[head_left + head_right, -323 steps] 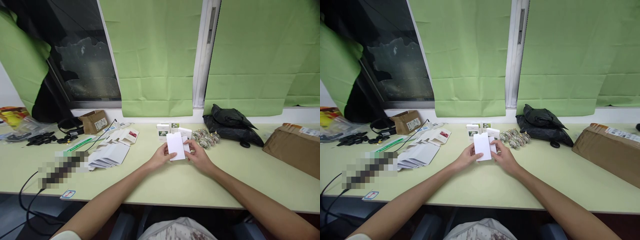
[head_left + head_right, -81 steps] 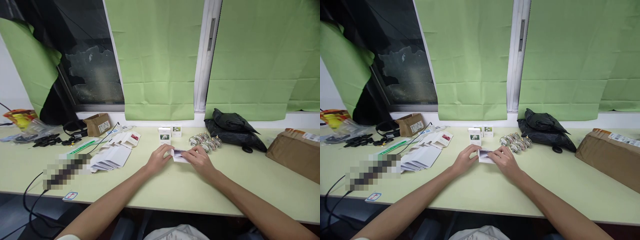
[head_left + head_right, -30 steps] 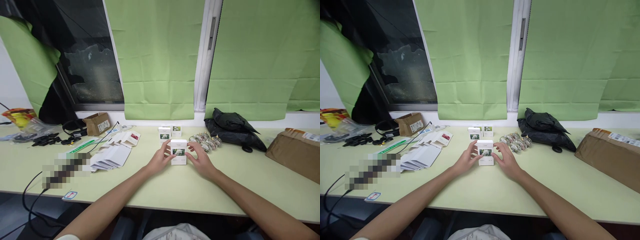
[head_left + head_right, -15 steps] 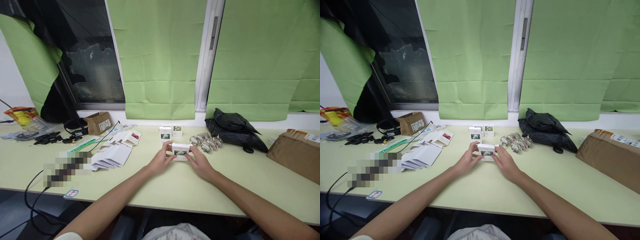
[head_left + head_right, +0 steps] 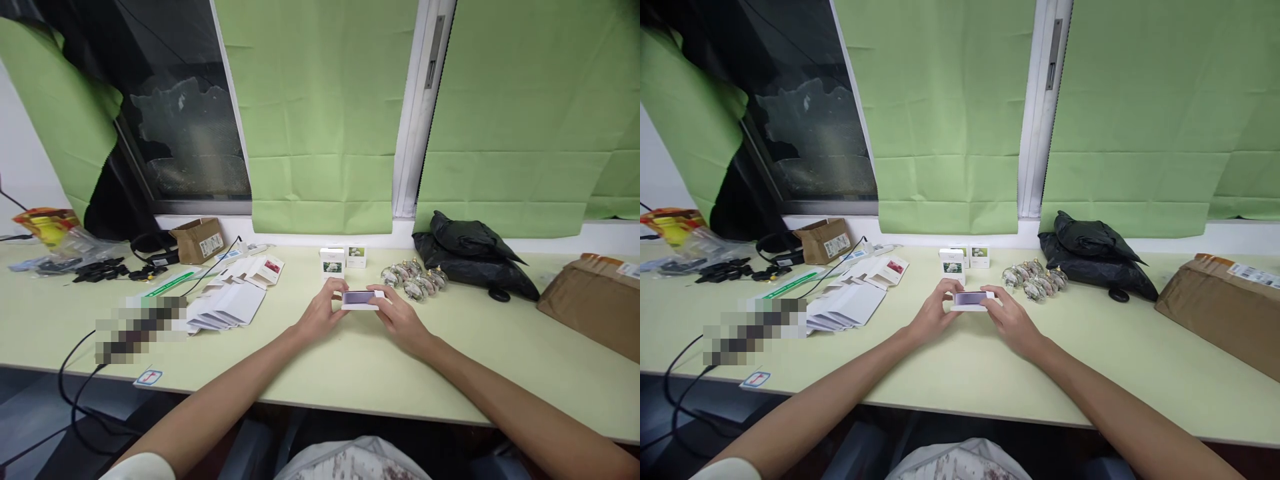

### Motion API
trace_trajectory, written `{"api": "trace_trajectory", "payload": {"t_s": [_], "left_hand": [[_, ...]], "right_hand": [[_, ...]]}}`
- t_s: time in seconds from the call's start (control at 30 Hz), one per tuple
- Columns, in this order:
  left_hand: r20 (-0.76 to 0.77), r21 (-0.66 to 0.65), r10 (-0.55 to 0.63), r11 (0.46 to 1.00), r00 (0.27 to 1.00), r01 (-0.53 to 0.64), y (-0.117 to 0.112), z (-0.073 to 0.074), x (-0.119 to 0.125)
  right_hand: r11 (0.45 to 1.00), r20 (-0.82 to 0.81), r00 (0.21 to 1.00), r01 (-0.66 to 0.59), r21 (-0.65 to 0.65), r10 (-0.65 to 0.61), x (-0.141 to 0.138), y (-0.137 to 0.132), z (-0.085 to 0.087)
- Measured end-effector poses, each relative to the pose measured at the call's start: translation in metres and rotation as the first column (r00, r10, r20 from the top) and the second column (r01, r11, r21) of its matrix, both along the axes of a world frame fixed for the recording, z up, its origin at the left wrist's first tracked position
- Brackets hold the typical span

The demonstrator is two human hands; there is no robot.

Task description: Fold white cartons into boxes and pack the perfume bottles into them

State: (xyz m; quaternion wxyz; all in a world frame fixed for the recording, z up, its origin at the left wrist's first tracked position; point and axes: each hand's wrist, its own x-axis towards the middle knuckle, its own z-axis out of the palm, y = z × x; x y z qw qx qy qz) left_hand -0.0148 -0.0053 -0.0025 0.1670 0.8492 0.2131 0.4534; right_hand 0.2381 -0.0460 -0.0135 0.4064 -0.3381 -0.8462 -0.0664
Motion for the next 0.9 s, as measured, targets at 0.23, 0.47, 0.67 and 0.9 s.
{"api": "trace_trajectory", "payload": {"t_s": [0.23,0.47,0.67,0.9], "left_hand": [[-0.010,0.143,0.028,0.989,1.000,-0.026,0.0065,-0.0043,-0.0013],[-0.047,0.201,0.030,0.979,0.998,-0.020,0.0048,-0.0044,-0.0018],[-0.075,0.178,0.058,0.983,0.995,-0.044,0.0040,-0.0057,-0.0025],[-0.045,0.145,0.051,0.989,0.998,-0.044,0.0001,-0.0016,0.0003]], "right_hand": [[0.998,-0.024,1.000,0.020,0.052,-0.019,0.0012,0.0016,-0.0036],[0.998,-0.004,1.000,0.025,0.061,-0.025,0.0042,0.0028,-0.0062],[1.000,-0.029,0.999,0.030,-0.003,-0.030,0.0049,0.0028,-0.0076],[0.998,-0.029,0.998,0.057,-0.039,-0.058,0.0025,0.0008,-0.0055]]}}
